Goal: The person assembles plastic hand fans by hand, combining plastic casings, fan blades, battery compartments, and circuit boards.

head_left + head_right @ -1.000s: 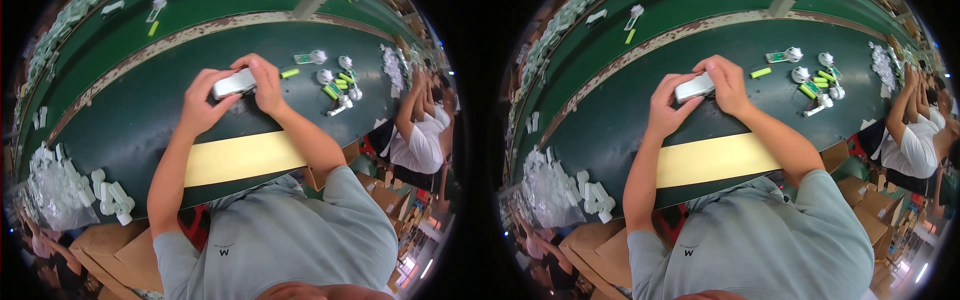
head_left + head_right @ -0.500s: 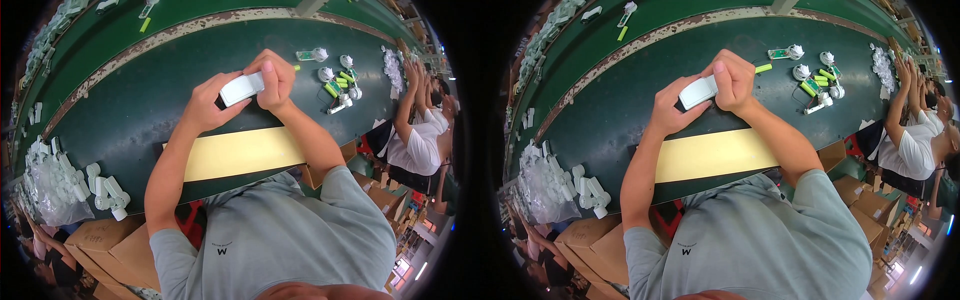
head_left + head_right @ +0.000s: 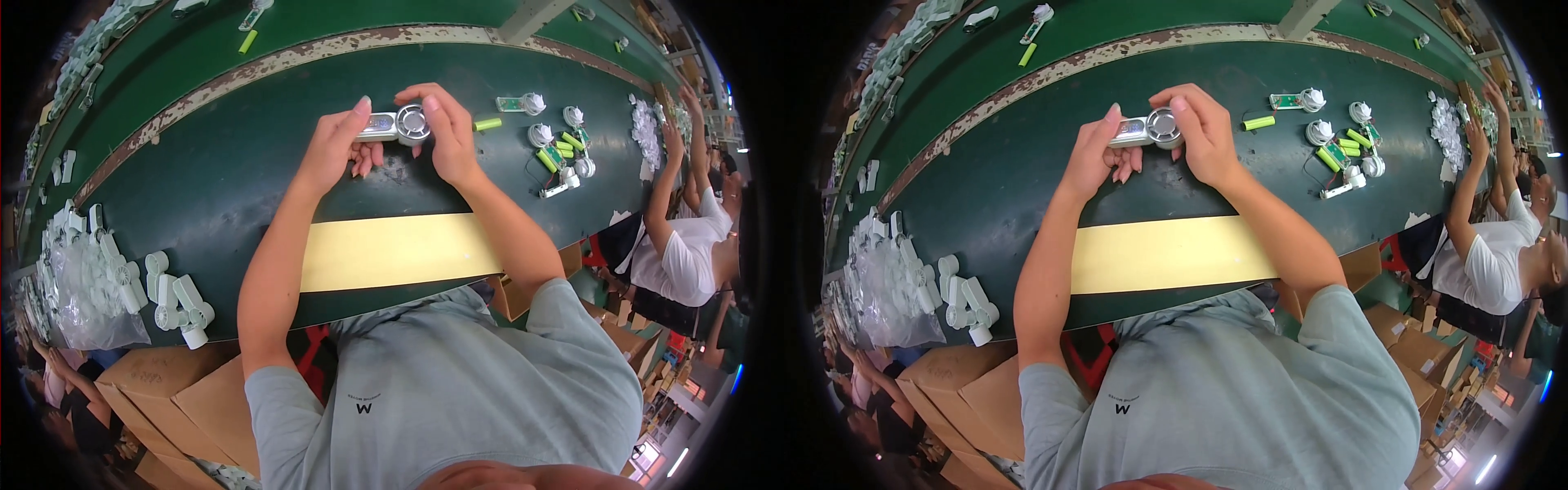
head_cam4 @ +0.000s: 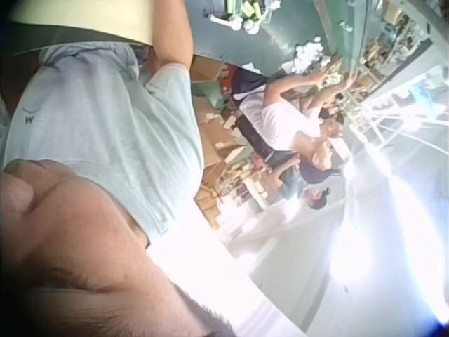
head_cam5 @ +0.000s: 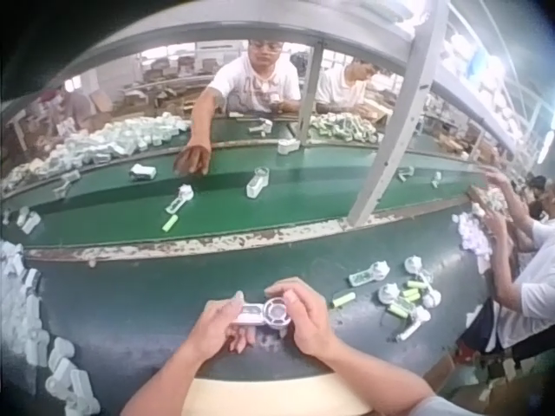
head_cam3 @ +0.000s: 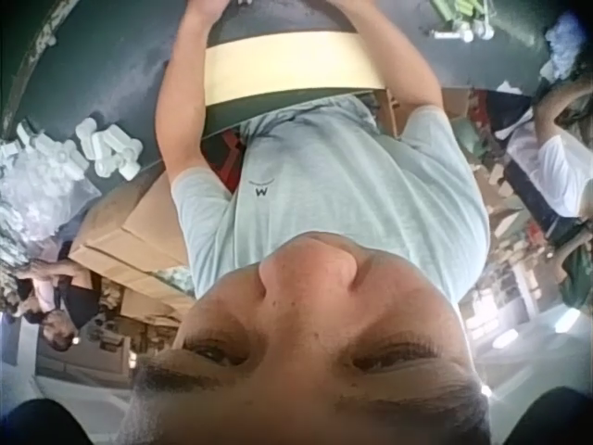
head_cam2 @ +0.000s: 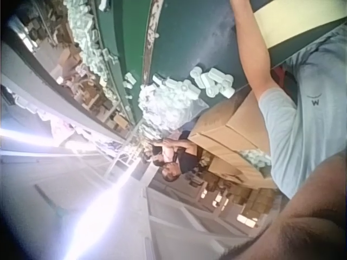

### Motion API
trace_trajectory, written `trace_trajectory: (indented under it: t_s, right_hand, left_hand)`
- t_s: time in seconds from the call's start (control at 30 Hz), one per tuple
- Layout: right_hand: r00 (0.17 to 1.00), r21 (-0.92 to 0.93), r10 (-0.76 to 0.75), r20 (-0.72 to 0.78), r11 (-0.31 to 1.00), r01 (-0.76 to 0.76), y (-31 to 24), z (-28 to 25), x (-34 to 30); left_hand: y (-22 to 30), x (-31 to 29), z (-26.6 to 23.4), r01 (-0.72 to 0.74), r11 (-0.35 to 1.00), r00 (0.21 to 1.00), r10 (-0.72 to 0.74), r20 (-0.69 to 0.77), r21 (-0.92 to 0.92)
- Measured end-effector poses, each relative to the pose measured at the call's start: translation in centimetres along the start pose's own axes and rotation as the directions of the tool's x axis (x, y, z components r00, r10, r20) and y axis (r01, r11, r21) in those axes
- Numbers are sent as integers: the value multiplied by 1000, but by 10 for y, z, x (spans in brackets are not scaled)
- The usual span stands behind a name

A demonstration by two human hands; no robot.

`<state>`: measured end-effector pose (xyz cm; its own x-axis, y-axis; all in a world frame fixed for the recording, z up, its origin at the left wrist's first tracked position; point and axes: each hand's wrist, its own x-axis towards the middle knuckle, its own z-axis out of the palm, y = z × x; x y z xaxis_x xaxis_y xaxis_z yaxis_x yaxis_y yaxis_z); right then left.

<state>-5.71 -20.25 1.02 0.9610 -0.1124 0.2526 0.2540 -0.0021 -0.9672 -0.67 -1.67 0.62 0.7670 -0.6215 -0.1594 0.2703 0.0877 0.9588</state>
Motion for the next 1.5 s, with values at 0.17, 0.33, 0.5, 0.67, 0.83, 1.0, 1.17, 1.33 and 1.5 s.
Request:
trace_trajectory:
  t_s: [0.17,0.33,0.5,0.67,0.83,1.0,1.17,1.33,1.5]
  right_hand:
    - [998,-24,57,-13,998,-57,-4,5,-2]
    - [953,50,300,-33,953,-298,-5,8,2]
    - [900,77,424,-104,905,-418,-12,15,12]
    - [854,150,511,97,841,-520,-12,-3,37]
    - [824,396,566,-28,763,-511,13,-12,104]
    - [784,121,553,282,790,-601,-27,14,74]
    - [963,-712,-111,245,654,256,-34,-53,36]
    - [963,-966,-155,-221,-97,-238,-31,-189,-8]
    - [905,-888,-16,-425,201,-414,-16,-269,-70]
  left_hand:
    - [-3,3,-4,23,1000,999,-23,22,-1]
    - [7,0,0,54,996,999,-54,0,76]
    - [6,4,-3,69,997,998,-69,7,42]
    - [-3,10,5,-122,985,979,100,-177,-120]
    - [-11,10,-2,-129,863,959,-18,-284,-489]
    - [-25,12,0,-224,949,962,180,-204,-220]
    - [-27,11,-3,-253,961,953,227,-200,-115]
    - [-24,16,0,-260,964,958,251,-139,-52]
    - [-7,22,2,-273,958,940,285,-188,88]
